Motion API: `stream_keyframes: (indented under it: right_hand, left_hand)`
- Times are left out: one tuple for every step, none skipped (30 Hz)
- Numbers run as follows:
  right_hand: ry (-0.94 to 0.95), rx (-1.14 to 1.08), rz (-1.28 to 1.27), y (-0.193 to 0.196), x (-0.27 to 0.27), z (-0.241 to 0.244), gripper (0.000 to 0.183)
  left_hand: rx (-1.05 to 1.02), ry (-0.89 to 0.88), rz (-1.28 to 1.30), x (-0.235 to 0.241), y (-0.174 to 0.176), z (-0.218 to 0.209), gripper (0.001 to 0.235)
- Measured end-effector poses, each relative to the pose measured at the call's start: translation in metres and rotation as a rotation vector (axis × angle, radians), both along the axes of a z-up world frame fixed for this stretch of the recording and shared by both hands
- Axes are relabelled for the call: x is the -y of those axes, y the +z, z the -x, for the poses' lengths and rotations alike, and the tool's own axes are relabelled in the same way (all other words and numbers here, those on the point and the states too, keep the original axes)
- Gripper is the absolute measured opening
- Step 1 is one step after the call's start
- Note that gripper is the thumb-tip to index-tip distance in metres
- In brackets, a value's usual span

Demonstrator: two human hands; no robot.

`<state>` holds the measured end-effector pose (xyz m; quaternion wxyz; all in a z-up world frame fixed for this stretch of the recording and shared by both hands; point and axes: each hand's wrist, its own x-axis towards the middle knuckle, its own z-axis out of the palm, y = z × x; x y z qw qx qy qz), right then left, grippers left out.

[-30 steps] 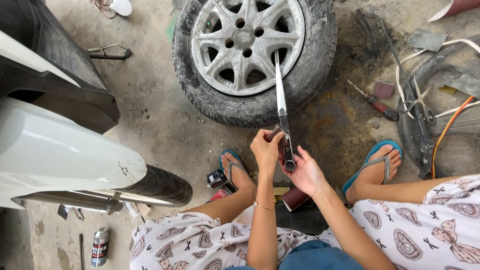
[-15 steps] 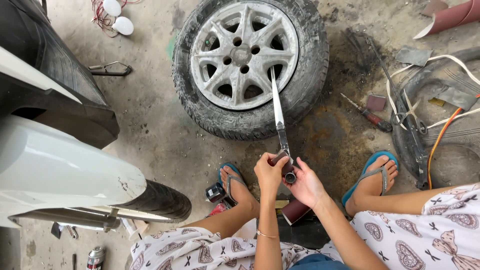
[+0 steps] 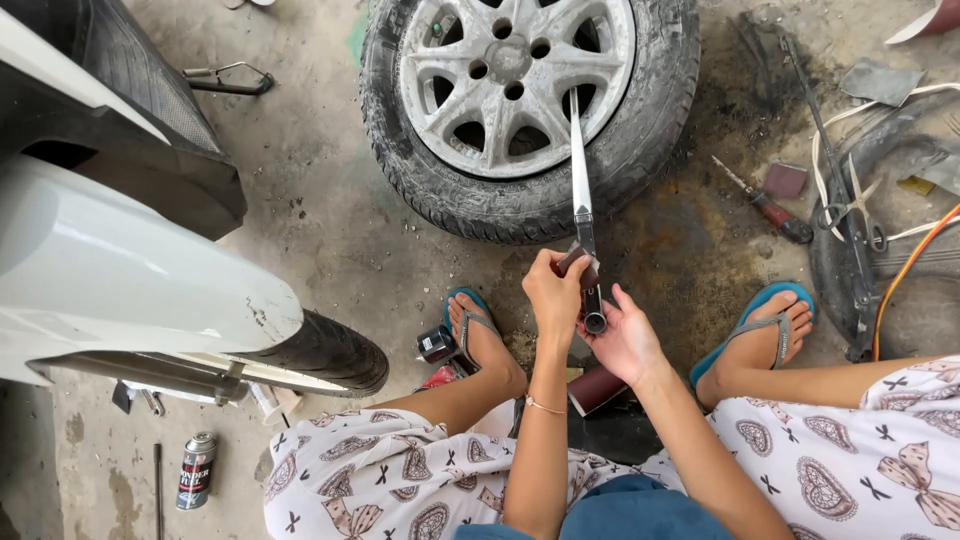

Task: The person sits on the ground and uses a sanding block to sand a long, thin metal tool. They hold the tool with one hand and rub the sanding block along its length with the other hand.

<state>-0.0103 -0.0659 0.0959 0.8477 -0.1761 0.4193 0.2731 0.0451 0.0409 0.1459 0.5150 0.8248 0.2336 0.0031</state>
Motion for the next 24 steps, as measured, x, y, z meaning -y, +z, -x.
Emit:
stream_keyframes:
  right_hand:
    - [0.002, 0.006, 0.002, 0.007, 0.0, 0.0, 0.052]
    - [-0.014, -0.006, 0.004, 0.015, 0.001, 0.0, 0.051]
    - [-0.035, -0.013, 0.006, 0.022, 0.001, -0.003, 0.05]
    - [-0.039, -0.002, 0.007, 0.025, 0.001, -0.006, 0.05]
    - [-0.034, -0.011, 0.013, 0.027, -0.001, -0.005, 0.05]
    - [-0.03, -0.021, 0.018, 0.028, -0.002, -0.004, 0.051]
    - [-0.025, -0.035, 0.018, 0.014, -0.002, -0.002, 0.051]
    - [-0.037, -0.038, 0.008, 0.0, -0.002, 0.001, 0.048]
    - [-0.049, -0.03, 0.001, -0.014, 0.0, -0.002, 0.044]
    - [-0.044, -0.034, 0.004, -0.015, 0.001, 0.007, 0.044]
    - [-0.06, -0.051, 0.001, -0.015, 0.003, 0.004, 0.041]
    - [-0.075, -0.068, -0.002, -0.014, 0.005, 0.0, 0.037]
    - [-0.082, -0.06, -0.005, -0.015, 0.004, -0.001, 0.037]
    - [-0.083, -0.053, -0.014, -0.018, 0.003, -0.002, 0.037]
    - [-0.076, -0.057, -0.019, -0.022, 0.003, 0.004, 0.038]
    - [-0.076, -0.062, -0.018, -0.017, 0.002, 0.0, 0.038]
    - [-0.059, -0.045, -0.014, -0.013, 0.001, 0.002, 0.039]
    - [-0.042, -0.029, -0.011, -0.008, -0.001, 0.003, 0.04]
    - [-0.04, -0.035, -0.008, 0.0, 0.001, 0.006, 0.04]
    - [-0.032, -0.032, -0.007, 0.01, 0.002, 0.008, 0.045]
    - [-0.026, -0.01, -0.01, 0.019, 0.001, 0.0, 0.05]
    - [-0.028, 0.002, -0.011, 0.022, -0.001, -0.001, 0.05]
    - [-0.012, 0.013, -0.004, 0.023, -0.002, 0.0, 0.052]
    - [0.003, 0.023, 0.004, 0.023, -0.004, 0.001, 0.054]
  left_hand:
    - [0.006, 0.002, 0.002, 0.0, 0.001, 0.006, 0.026]
    - [-0.079, -0.034, 0.022, 0.001, 0.004, 0.012, 0.029]
    - [-0.159, -0.074, 0.041, 0.001, 0.006, 0.015, 0.032]
    - [-0.148, -0.078, 0.041, 0.002, 0.011, 0.012, 0.032]
    - [-0.126, -0.043, 0.049, 0.003, 0.015, 0.013, 0.03]
    - [-0.103, -0.008, 0.056, 0.004, 0.018, 0.014, 0.028]
    - [-0.118, -0.002, 0.057, 0.003, 0.011, 0.009, 0.028]
    - [-0.079, 0.014, 0.046, 0.002, 0.003, 0.003, 0.027]
    - [-0.03, 0.03, 0.039, 0.001, -0.004, -0.007, 0.027]
    - [-0.034, 0.035, 0.043, 0.001, -0.003, 0.007, 0.027]
    - [-0.098, -0.026, 0.041, 0.0, -0.001, 0.01, 0.029]
    - [-0.161, -0.088, 0.039, 0.0, 0.002, 0.013, 0.032]
    - [-0.155, -0.095, 0.036, 0.002, 0.009, 0.012, 0.032]
    - [-0.149, -0.063, 0.037, 0.003, 0.014, 0.01, 0.031]
    - [-0.154, -0.024, 0.042, 0.005, 0.019, 0.015, 0.031]
    - [-0.159, -0.024, 0.043, 0.003, 0.014, 0.006, 0.031]
    - [-0.118, 0.014, 0.053, 0.0, 0.008, 0.001, 0.03]
    - [-0.076, 0.052, 0.063, -0.002, 0.003, -0.003, 0.03]
    - [-0.082, 0.053, 0.066, -0.002, -0.003, 0.004, 0.03]
    - [-0.124, 0.019, 0.056, -0.002, -0.007, 0.011, 0.032]
    - [-0.147, -0.019, 0.043, -0.003, -0.01, 0.008, 0.035]
    - [-0.135, -0.021, 0.043, -0.003, -0.005, 0.009, 0.035]
    - [-0.151, 0.005, 0.039, -0.003, 0.0, 0.011, 0.035]
    - [-0.166, 0.031, 0.035, -0.002, 0.003, 0.014, 0.034]
